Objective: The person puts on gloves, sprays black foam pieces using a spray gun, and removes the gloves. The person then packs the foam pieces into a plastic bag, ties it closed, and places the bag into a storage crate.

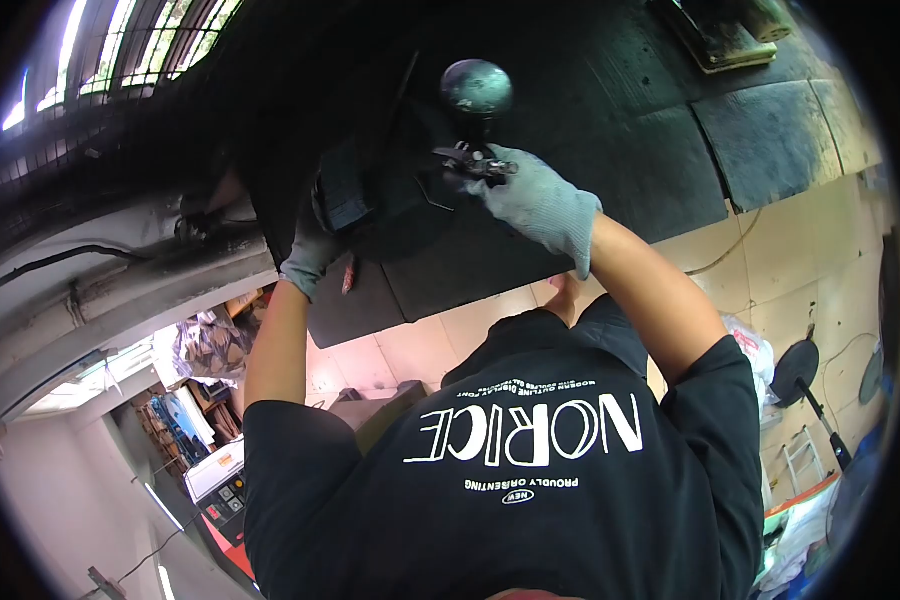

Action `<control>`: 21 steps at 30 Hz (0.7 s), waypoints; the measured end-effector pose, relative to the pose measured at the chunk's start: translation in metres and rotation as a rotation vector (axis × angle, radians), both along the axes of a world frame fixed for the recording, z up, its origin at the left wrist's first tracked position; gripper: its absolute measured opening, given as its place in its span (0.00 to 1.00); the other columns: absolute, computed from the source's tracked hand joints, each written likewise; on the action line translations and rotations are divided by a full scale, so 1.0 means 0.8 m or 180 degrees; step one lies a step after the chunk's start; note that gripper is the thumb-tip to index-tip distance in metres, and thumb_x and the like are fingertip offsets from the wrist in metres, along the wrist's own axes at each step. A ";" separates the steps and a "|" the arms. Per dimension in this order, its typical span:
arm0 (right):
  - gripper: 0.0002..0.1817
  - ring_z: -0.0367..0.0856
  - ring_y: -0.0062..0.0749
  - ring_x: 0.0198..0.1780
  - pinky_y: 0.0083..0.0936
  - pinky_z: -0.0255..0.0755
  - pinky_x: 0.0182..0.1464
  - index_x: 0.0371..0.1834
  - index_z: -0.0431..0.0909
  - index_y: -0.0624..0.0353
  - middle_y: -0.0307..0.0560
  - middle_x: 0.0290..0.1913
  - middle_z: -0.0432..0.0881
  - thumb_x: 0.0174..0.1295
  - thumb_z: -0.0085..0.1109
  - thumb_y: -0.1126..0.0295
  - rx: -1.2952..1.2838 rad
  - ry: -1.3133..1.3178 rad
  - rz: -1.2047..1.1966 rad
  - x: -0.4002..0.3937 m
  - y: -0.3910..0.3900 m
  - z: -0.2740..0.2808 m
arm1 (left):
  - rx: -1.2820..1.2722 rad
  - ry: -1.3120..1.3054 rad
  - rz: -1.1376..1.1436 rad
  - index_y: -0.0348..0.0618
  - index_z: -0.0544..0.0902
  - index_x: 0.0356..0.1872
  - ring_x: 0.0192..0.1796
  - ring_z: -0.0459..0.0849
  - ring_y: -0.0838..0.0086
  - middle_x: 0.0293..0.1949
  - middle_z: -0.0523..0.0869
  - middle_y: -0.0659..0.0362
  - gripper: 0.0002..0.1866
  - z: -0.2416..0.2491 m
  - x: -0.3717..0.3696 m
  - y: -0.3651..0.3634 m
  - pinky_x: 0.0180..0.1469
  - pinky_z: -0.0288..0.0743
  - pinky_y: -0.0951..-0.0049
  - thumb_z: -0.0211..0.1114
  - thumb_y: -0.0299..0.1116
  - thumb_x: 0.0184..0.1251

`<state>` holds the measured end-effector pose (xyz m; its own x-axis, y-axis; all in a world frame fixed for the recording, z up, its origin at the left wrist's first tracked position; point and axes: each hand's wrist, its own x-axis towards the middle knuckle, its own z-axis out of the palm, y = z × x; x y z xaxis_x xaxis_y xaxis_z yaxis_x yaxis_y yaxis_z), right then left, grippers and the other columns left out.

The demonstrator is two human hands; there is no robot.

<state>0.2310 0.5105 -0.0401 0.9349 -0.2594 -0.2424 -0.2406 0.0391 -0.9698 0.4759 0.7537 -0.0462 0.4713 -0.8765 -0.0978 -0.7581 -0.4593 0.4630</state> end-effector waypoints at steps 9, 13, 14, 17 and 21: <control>0.19 0.72 0.19 0.32 0.19 0.68 0.38 0.57 0.75 0.51 0.36 0.35 0.79 0.62 0.51 0.77 0.0255 0.0242 0.0302 0.026 -0.004 -0.008 | -0.0119 0.0269 0.0117 0.39 0.58 0.65 0.62 0.70 0.66 0.59 0.70 0.53 0.53 -0.005 -0.004 0.009 0.65 0.64 0.67 0.82 0.33 0.33; 0.21 0.74 0.19 0.38 0.17 0.68 0.42 0.58 0.74 0.49 0.35 0.39 0.80 0.63 0.48 0.78 0.0578 -0.0155 0.0374 0.043 -0.001 -0.011 | -0.0174 0.0535 0.0257 0.40 0.57 0.65 0.61 0.71 0.67 0.59 0.71 0.55 0.53 0.004 -0.019 0.002 0.65 0.65 0.68 0.82 0.32 0.34; 0.19 0.75 0.21 0.37 0.19 0.69 0.43 0.57 0.75 0.50 0.37 0.37 0.80 0.63 0.48 0.77 0.0354 -0.0049 0.0320 0.048 -0.002 -0.017 | -0.0191 0.0623 0.0311 0.39 0.57 0.65 0.62 0.70 0.66 0.59 0.70 0.54 0.54 0.005 -0.019 0.001 0.65 0.64 0.68 0.82 0.35 0.34; 0.14 0.81 0.43 0.38 0.32 0.73 0.43 0.49 0.79 0.52 0.52 0.34 0.82 0.64 0.52 0.61 -0.0223 0.0330 0.0248 0.046 -0.017 -0.018 | -0.0250 0.0602 0.0246 0.40 0.56 0.65 0.60 0.71 0.70 0.58 0.71 0.56 0.55 0.004 -0.019 0.000 0.64 0.66 0.68 0.81 0.27 0.32; 0.12 0.75 0.29 0.32 0.25 0.70 0.39 0.50 0.77 0.52 0.42 0.31 0.79 0.66 0.49 0.69 -0.0346 0.0254 0.0574 0.052 -0.011 -0.022 | -0.0170 0.0436 0.0115 0.40 0.56 0.65 0.59 0.73 0.70 0.58 0.72 0.56 0.55 -0.002 -0.013 0.005 0.63 0.67 0.69 0.82 0.27 0.32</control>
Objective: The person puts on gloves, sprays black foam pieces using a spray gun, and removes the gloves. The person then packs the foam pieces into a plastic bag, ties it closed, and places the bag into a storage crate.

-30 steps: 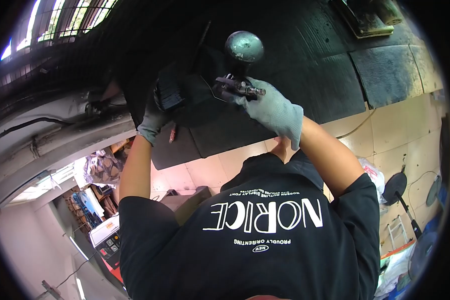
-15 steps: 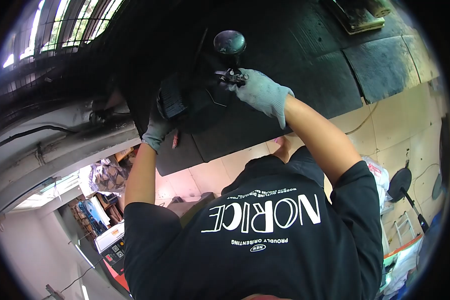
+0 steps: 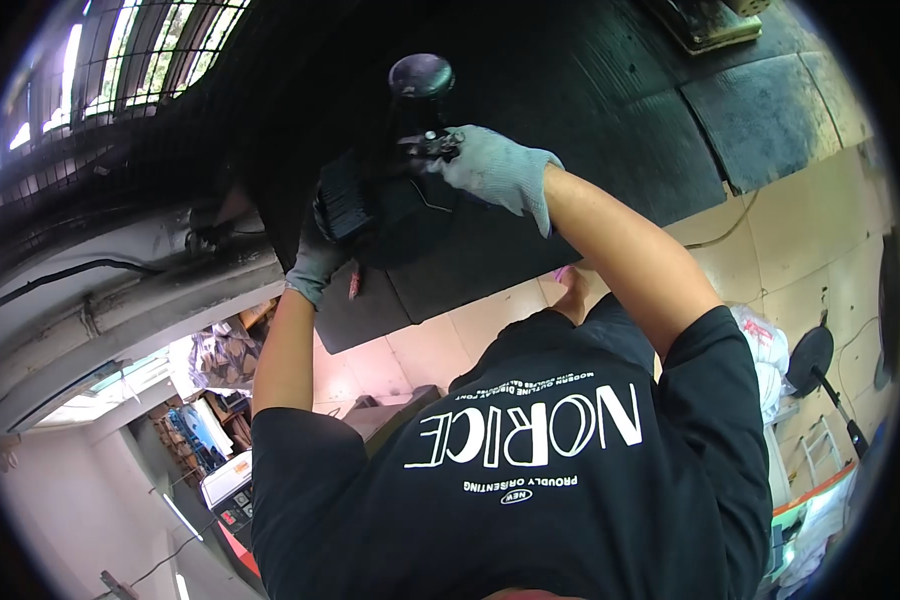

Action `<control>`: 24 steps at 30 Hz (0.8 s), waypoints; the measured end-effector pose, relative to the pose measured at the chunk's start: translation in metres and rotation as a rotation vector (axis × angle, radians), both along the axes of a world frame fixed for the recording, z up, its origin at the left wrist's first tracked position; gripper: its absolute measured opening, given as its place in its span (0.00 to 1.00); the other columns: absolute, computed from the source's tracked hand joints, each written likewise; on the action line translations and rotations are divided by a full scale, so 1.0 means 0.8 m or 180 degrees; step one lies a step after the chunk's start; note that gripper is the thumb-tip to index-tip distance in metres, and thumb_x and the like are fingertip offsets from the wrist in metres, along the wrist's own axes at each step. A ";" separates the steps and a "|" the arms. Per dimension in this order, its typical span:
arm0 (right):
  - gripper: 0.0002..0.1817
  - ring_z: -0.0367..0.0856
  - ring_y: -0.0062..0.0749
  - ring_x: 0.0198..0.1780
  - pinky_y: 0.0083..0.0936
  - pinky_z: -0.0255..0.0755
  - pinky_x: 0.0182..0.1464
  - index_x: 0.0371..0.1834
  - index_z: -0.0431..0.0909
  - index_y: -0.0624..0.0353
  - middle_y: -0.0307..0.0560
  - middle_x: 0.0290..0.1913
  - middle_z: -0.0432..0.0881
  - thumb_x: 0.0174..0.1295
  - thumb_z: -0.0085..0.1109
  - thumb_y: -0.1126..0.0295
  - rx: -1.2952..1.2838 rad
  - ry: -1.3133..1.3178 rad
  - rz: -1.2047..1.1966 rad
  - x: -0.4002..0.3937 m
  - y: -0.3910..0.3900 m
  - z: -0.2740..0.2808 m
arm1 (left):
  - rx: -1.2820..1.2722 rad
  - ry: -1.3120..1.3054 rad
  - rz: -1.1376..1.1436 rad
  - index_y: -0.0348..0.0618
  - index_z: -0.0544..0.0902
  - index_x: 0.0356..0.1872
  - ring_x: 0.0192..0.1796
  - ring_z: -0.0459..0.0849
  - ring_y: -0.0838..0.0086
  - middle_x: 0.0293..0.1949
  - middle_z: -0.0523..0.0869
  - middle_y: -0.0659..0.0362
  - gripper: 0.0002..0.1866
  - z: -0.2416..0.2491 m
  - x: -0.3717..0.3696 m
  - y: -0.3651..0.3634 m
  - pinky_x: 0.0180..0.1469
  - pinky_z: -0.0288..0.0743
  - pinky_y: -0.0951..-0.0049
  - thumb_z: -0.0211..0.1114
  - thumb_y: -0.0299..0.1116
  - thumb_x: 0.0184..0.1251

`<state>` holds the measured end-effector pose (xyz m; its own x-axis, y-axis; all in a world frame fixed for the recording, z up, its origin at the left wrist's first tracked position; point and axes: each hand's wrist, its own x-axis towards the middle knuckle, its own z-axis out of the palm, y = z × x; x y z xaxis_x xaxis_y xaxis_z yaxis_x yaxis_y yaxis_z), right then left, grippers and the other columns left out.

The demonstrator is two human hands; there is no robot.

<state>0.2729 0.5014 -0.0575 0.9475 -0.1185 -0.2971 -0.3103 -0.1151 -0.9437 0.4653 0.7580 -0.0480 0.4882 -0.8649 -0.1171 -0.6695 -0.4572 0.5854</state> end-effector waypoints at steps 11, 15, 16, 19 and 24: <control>0.10 0.76 0.33 0.30 0.29 0.71 0.38 0.44 0.78 0.57 0.46 0.29 0.79 0.65 0.49 0.69 -0.0002 -0.0135 0.0147 -0.007 0.004 0.000 | -0.0026 -0.0036 -0.0001 0.40 0.58 0.65 0.59 0.74 0.70 0.56 0.73 0.56 0.53 -0.001 0.004 0.000 0.62 0.68 0.68 0.82 0.27 0.32; 0.11 0.79 0.36 0.33 0.31 0.72 0.39 0.45 0.79 0.56 0.48 0.30 0.81 0.64 0.51 0.67 -0.0130 0.0037 0.0413 -0.009 0.006 0.026 | -0.0026 0.0112 0.0146 0.40 0.57 0.65 0.60 0.73 0.69 0.57 0.72 0.55 0.54 0.000 0.001 0.000 0.63 0.67 0.68 0.82 0.29 0.33; 0.12 0.80 0.39 0.34 0.32 0.73 0.41 0.44 0.80 0.57 0.51 0.32 0.82 0.63 0.51 0.64 -0.0203 0.0064 0.0336 -0.011 0.003 0.022 | 0.0026 0.0092 0.0148 0.40 0.56 0.65 0.60 0.72 0.68 0.58 0.72 0.55 0.55 -0.002 0.004 0.003 0.64 0.66 0.68 0.82 0.31 0.33; 0.16 0.81 0.47 0.38 0.34 0.73 0.44 0.41 0.81 0.60 0.56 0.34 0.82 0.63 0.52 0.59 -0.0264 0.0156 0.0102 -0.017 -0.008 0.008 | 0.0141 -0.0083 0.0071 0.40 0.55 0.65 0.61 0.71 0.68 0.59 0.71 0.55 0.55 0.000 0.004 0.004 0.65 0.65 0.68 0.82 0.34 0.33; 0.10 0.78 0.37 0.29 0.31 0.73 0.35 0.39 0.80 0.57 0.47 0.27 0.81 0.60 0.50 0.68 -0.0059 -0.0096 0.0325 -0.014 0.011 0.023 | 0.0188 0.0105 0.0060 0.40 0.55 0.65 0.62 0.71 0.68 0.59 0.71 0.55 0.55 0.000 0.004 0.000 0.65 0.65 0.68 0.82 0.34 0.33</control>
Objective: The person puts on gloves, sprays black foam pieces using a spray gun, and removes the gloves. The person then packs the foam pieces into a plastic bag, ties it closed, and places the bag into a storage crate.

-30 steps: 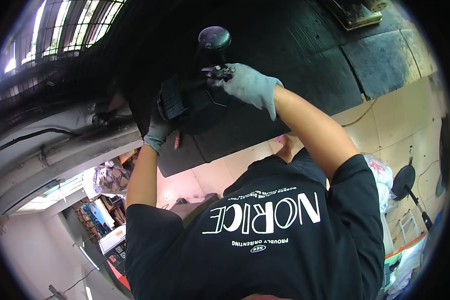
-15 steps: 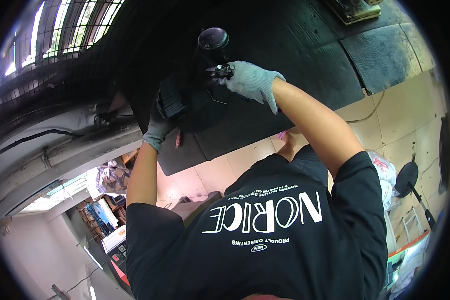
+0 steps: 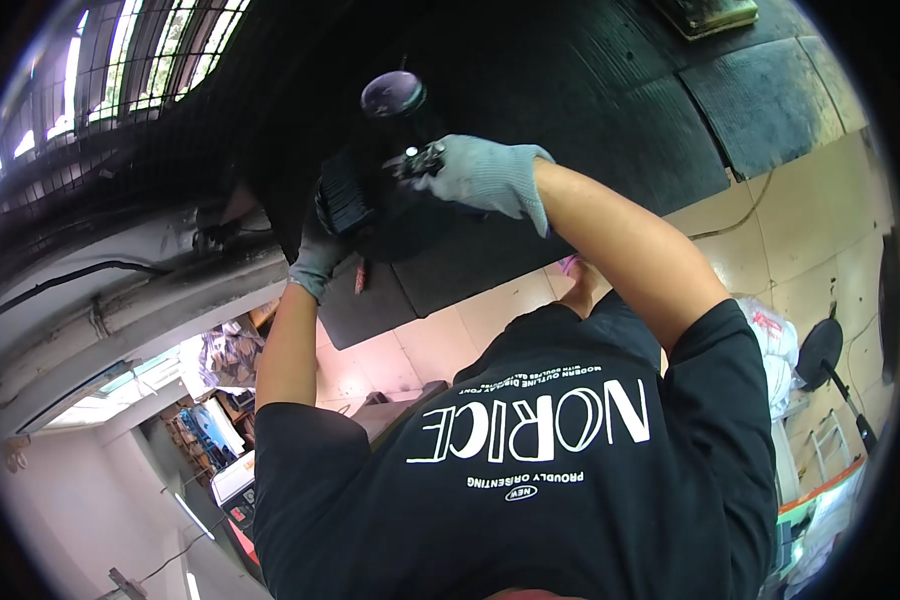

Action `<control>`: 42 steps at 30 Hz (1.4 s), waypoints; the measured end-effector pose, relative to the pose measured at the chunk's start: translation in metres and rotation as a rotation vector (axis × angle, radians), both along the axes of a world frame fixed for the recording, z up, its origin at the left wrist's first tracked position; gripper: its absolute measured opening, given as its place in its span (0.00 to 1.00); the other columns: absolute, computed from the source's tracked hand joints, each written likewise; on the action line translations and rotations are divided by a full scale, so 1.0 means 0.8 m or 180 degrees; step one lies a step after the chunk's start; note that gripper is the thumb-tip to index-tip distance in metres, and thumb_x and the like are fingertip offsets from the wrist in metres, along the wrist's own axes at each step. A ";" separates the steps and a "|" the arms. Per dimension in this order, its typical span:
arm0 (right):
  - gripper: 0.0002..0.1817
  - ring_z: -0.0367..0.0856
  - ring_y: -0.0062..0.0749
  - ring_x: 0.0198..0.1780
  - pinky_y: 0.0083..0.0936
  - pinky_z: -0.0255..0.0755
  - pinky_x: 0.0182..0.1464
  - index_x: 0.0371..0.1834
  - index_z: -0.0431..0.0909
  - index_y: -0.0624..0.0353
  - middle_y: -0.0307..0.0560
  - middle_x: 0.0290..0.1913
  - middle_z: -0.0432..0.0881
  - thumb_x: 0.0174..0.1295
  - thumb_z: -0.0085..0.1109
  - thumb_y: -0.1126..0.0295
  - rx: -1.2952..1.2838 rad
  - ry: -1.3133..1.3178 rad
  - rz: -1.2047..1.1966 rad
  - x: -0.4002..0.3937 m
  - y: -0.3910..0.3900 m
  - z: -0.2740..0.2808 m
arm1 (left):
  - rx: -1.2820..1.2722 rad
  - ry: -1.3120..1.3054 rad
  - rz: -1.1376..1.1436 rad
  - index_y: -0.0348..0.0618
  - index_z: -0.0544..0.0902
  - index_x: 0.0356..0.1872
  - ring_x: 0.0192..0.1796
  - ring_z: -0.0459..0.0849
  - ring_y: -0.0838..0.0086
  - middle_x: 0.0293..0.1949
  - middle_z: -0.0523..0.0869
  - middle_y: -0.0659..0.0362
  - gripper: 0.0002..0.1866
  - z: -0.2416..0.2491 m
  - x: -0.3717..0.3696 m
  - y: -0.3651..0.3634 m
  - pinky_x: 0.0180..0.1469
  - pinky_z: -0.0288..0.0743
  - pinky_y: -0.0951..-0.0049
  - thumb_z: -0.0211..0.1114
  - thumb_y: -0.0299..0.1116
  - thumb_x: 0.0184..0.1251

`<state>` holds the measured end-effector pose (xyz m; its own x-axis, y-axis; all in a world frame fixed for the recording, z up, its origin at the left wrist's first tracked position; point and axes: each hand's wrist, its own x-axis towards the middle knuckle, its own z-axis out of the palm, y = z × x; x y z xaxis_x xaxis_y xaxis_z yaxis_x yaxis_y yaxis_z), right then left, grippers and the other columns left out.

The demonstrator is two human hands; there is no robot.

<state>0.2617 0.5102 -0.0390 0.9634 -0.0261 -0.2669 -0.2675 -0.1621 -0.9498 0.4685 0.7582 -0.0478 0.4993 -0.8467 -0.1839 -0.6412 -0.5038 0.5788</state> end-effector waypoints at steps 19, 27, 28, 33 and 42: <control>0.17 0.81 0.44 0.35 0.32 0.75 0.40 0.41 0.81 0.62 0.54 0.32 0.82 0.62 0.53 0.58 -0.0087 0.0472 0.0044 -0.027 -0.020 0.009 | -0.0114 -0.0433 -0.0239 0.40 0.60 0.63 0.59 0.73 0.68 0.57 0.72 0.55 0.50 0.012 -0.010 -0.011 0.63 0.66 0.69 0.81 0.35 0.36; 0.11 0.78 0.35 0.29 0.31 0.73 0.35 0.40 0.80 0.59 0.47 0.26 0.80 0.60 0.49 0.69 -0.0339 0.0226 0.0214 -0.013 -0.006 0.007 | 0.0049 -0.0891 -0.0332 0.39 0.58 0.64 0.62 0.71 0.66 0.59 0.71 0.54 0.52 0.001 0.006 -0.002 0.66 0.63 0.68 0.82 0.35 0.35; 0.12 0.78 0.34 0.29 0.31 0.73 0.35 0.40 0.80 0.60 0.46 0.27 0.80 0.60 0.48 0.70 -0.0276 0.0296 0.0149 -0.019 -0.014 0.003 | 0.0139 -0.0986 -0.0396 0.39 0.58 0.64 0.62 0.71 0.66 0.59 0.71 0.54 0.52 0.005 0.001 -0.005 0.66 0.63 0.68 0.82 0.35 0.35; 0.11 0.78 0.35 0.28 0.32 0.73 0.34 0.37 0.80 0.60 0.47 0.26 0.79 0.62 0.51 0.66 -0.0108 0.0546 0.0016 -0.025 -0.010 -0.013 | -0.0018 -0.0548 -0.0342 0.39 0.59 0.64 0.62 0.71 0.66 0.59 0.71 0.53 0.52 0.014 -0.010 -0.012 0.66 0.64 0.68 0.81 0.34 0.35; 0.13 0.81 0.45 0.34 0.35 0.73 0.40 0.38 0.79 0.60 0.53 0.29 0.81 0.61 0.53 0.62 -0.0380 0.0334 -0.0439 0.026 -0.014 -0.023 | 0.0046 -0.0330 -0.0271 0.39 0.58 0.64 0.61 0.72 0.67 0.59 0.71 0.54 0.49 0.016 -0.012 -0.014 0.65 0.65 0.68 0.79 0.31 0.39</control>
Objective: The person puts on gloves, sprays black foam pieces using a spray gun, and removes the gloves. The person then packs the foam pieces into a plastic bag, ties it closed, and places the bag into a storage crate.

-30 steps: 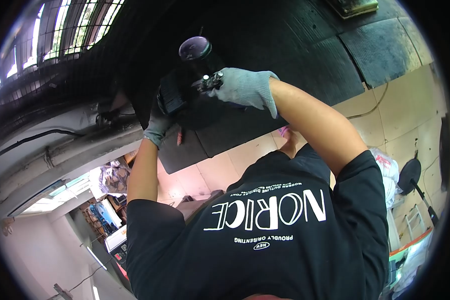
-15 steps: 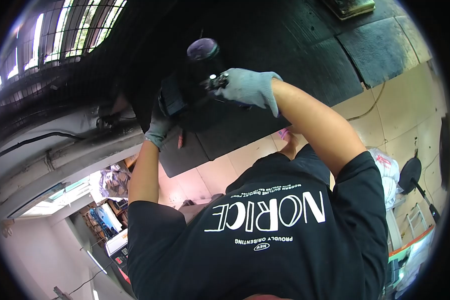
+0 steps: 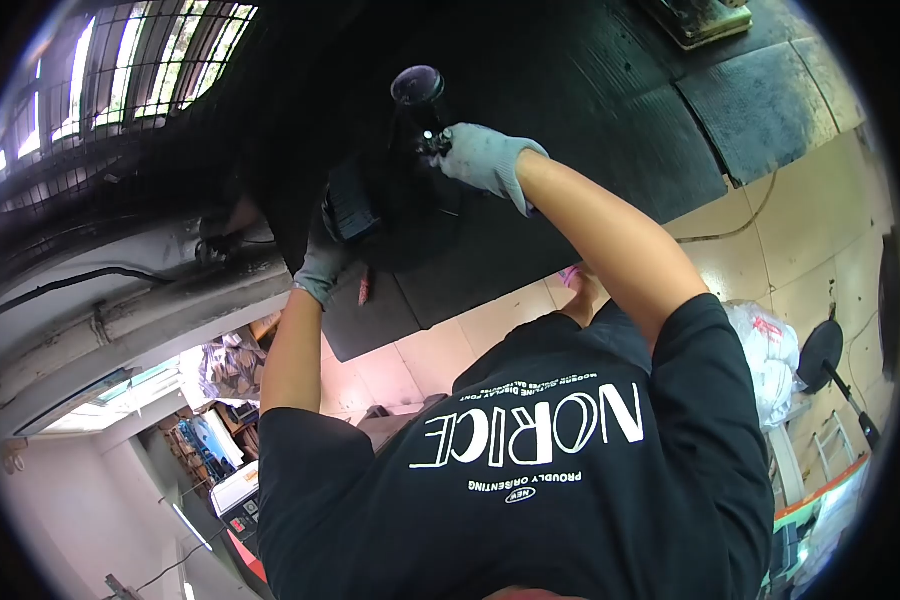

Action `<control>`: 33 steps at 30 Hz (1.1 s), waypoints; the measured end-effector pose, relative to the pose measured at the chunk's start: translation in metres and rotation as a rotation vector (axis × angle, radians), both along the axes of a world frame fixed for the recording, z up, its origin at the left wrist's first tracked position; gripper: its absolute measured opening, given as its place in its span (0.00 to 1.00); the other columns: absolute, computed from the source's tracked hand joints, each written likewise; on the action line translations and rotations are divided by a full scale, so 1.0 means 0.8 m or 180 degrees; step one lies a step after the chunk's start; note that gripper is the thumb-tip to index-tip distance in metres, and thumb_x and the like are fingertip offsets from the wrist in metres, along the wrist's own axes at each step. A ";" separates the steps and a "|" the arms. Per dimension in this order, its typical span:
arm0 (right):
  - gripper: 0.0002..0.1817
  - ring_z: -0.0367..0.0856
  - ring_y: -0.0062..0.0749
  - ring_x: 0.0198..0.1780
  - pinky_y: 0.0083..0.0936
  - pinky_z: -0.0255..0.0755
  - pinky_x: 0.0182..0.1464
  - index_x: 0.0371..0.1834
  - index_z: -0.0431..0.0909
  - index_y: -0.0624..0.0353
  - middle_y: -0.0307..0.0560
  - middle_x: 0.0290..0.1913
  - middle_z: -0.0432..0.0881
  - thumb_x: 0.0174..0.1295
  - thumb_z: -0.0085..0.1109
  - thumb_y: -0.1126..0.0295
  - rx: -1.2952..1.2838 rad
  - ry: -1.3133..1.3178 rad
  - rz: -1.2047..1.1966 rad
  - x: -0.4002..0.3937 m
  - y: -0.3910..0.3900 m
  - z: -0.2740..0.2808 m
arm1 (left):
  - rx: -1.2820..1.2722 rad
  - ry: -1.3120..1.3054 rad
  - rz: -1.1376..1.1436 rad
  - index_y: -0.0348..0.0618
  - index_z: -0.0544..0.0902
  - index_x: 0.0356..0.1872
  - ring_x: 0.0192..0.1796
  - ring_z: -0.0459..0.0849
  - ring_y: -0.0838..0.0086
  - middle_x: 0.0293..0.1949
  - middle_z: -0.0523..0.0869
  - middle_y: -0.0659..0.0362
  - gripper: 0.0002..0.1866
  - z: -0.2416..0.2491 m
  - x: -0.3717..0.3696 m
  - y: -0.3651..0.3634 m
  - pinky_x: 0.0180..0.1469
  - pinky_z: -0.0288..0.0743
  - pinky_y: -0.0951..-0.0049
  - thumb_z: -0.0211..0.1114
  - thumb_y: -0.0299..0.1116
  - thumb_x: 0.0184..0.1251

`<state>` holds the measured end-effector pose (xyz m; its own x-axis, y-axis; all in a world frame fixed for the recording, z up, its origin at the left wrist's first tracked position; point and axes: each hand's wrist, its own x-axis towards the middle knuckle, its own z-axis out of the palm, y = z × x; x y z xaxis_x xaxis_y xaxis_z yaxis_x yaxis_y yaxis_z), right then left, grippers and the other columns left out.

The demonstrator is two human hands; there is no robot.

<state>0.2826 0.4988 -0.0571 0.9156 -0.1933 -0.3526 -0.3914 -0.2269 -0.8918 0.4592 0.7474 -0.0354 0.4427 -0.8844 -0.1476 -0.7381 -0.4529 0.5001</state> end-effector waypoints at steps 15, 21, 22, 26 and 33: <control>0.13 0.79 0.39 0.33 0.33 0.72 0.39 0.42 0.80 0.58 0.50 0.30 0.80 0.63 0.51 0.63 0.0018 -0.0294 0.0006 0.005 -0.001 0.000 | 0.0054 -0.0209 -0.0055 0.38 0.59 0.64 0.63 0.71 0.65 0.59 0.71 0.52 0.50 -0.003 0.003 0.003 0.66 0.62 0.68 0.80 0.34 0.38; 0.12 0.77 0.35 0.30 0.29 0.72 0.37 0.44 0.79 0.57 0.47 0.29 0.80 0.65 0.50 0.64 0.0010 -0.0998 0.0654 0.021 0.011 0.005 | -0.0078 0.0575 0.0311 0.38 0.60 0.63 0.63 0.70 0.66 0.59 0.71 0.52 0.46 0.004 -0.010 -0.004 0.66 0.62 0.67 0.78 0.34 0.42; 0.12 0.77 0.36 0.30 0.29 0.72 0.37 0.44 0.79 0.57 0.47 0.29 0.80 0.65 0.49 0.65 0.0036 -0.0897 0.0711 0.023 0.015 0.003 | -0.0016 0.0586 0.0341 0.38 0.60 0.63 0.63 0.70 0.66 0.59 0.71 0.52 0.46 0.003 -0.008 -0.004 0.66 0.63 0.66 0.78 0.34 0.42; 0.14 0.78 0.38 0.32 0.30 0.73 0.38 0.51 0.77 0.52 0.49 0.34 0.82 0.66 0.46 0.68 -0.0181 -0.0788 0.1133 0.003 0.029 -0.011 | -0.0253 0.0347 0.0215 0.37 0.59 0.64 0.64 0.69 0.64 0.59 0.70 0.50 0.48 -0.005 -0.001 0.002 0.66 0.62 0.66 0.78 0.39 0.43; 0.12 0.79 0.35 0.32 0.29 0.72 0.37 0.44 0.79 0.57 0.46 0.31 0.81 0.65 0.50 0.64 -0.0138 -0.0767 0.0643 0.012 0.016 -0.005 | 0.0186 -0.0849 -0.0216 0.35 0.57 0.65 0.66 0.65 0.60 0.62 0.67 0.48 0.50 -0.034 0.047 0.022 0.68 0.59 0.67 0.77 0.39 0.43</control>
